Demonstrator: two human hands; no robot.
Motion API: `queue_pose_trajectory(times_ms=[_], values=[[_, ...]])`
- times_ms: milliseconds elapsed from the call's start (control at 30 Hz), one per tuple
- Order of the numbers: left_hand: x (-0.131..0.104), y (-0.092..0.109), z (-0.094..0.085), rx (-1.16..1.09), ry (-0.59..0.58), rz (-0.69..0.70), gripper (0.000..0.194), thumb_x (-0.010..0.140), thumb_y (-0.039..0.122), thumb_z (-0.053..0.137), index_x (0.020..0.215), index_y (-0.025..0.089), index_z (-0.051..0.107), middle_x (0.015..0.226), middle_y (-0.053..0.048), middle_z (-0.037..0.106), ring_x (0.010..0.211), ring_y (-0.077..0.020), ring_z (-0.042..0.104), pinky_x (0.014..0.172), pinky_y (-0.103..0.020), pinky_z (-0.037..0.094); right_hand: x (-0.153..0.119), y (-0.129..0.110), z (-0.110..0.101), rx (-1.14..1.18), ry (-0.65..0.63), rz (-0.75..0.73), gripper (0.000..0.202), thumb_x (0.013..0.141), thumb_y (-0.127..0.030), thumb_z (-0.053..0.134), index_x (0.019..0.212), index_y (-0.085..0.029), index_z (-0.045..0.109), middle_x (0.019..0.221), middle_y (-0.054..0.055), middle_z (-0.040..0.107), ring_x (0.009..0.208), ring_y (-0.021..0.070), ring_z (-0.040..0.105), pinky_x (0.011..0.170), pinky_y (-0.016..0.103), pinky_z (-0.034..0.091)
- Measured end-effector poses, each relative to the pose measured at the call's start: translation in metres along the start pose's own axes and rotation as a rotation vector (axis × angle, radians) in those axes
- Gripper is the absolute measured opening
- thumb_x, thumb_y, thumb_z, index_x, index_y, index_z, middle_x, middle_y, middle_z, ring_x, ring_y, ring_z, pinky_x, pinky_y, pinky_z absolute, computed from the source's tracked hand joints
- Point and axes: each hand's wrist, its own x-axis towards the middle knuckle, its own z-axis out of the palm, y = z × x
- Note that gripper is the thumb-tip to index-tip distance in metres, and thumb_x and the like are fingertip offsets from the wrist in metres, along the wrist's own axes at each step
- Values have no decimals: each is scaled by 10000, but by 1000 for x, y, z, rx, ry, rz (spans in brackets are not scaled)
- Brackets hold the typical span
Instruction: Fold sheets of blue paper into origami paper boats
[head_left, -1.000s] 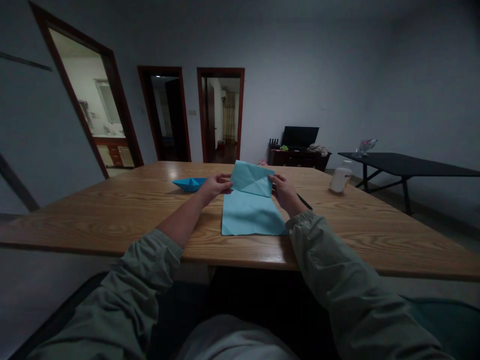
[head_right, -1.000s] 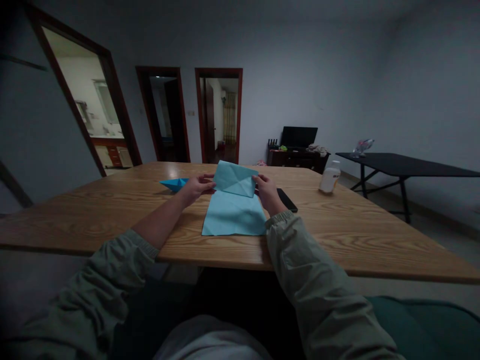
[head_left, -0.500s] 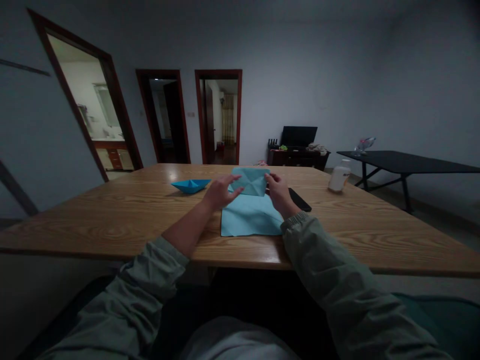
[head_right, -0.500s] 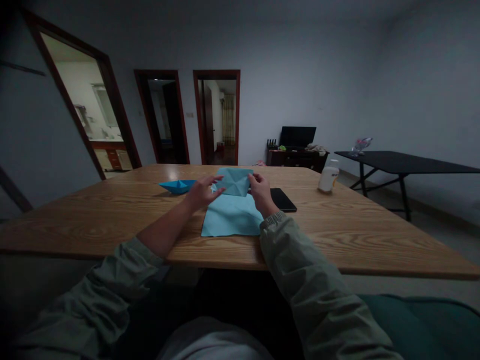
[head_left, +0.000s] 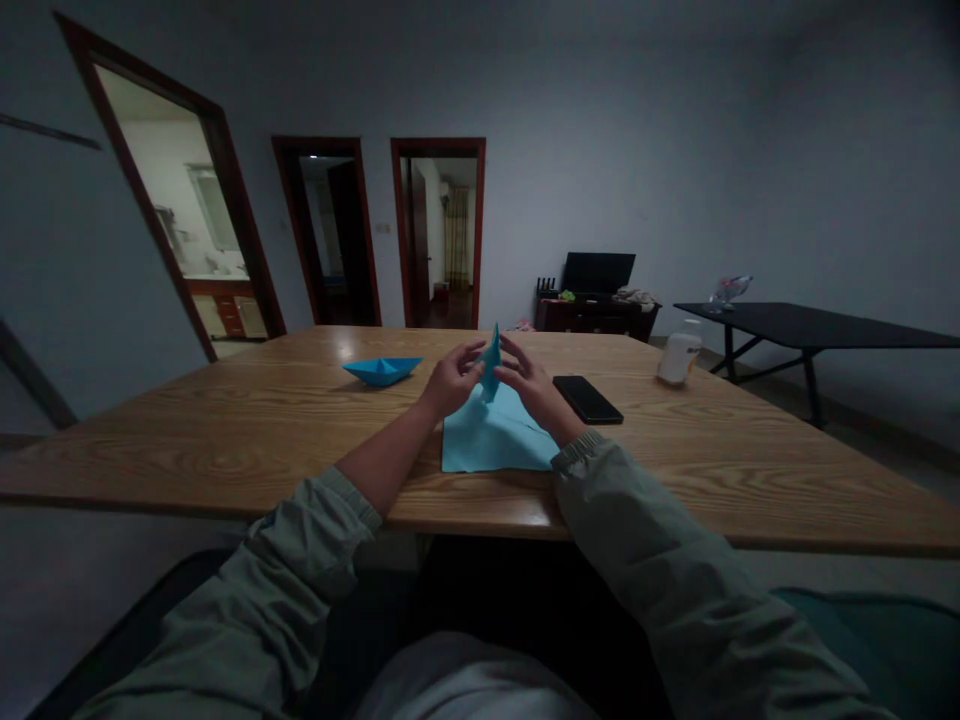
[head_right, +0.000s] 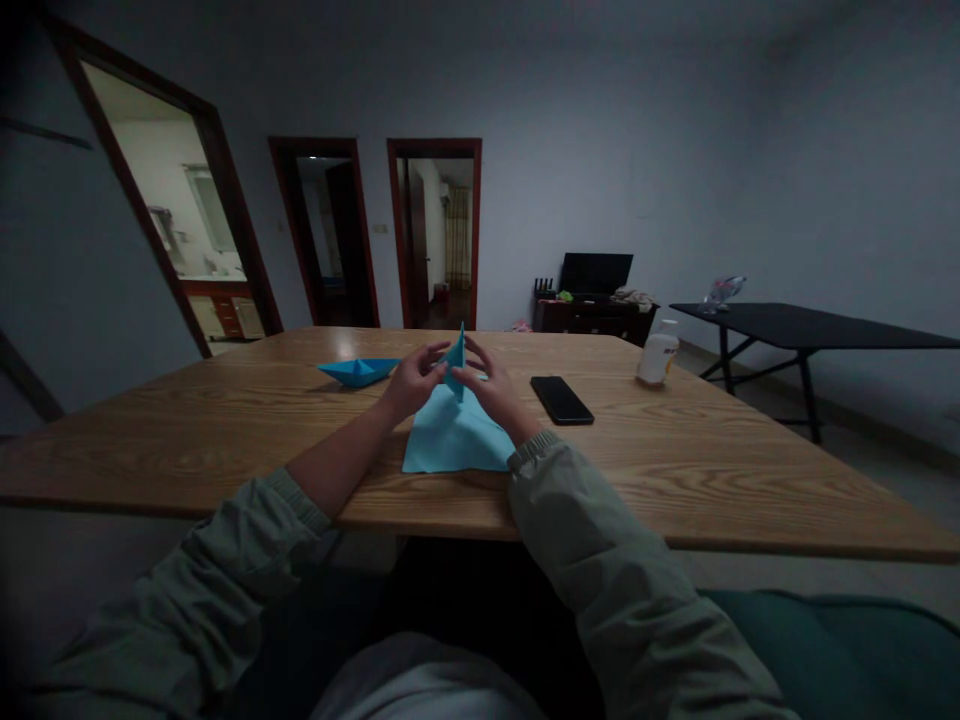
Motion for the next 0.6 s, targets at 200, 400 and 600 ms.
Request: queue_pose_trajectory(times_ms=[200, 400, 600], values=[[9, -1, -16, -89, 250, -93, 431, 823, 291, 643, 1235, 179, 584, 714, 0, 644, 554, -103, 580, 550, -220, 506, 3, 11, -6, -339, 112, 6, 349, 797, -442, 610, 921, -122, 670, 877, 92, 678, 813, 263, 623, 747, 364, 519], [17, -12, -54, -159, 338, -231, 502, 788, 220, 676, 1267, 184, 530, 646, 34, 590, 456, -67, 491, 463, -168, 416, 10, 28, -28, -79, 235, 253, 352, 724, -347, 622, 1000, -130, 648, 900, 83, 690, 798, 241, 636, 688, 329, 540], [11, -25, -69, -235, 230, -477, 844, 678, 299, 834, 1390, 195, 393, 887, -61, 679, 621, -127, 632, 583, -245, 523, 8, 34, -33, 40, 221, 375, 344, 695, -279, 645, 1010, -141, 648, 920, 67, 696, 728, 191, 627, 656, 275, 536]])
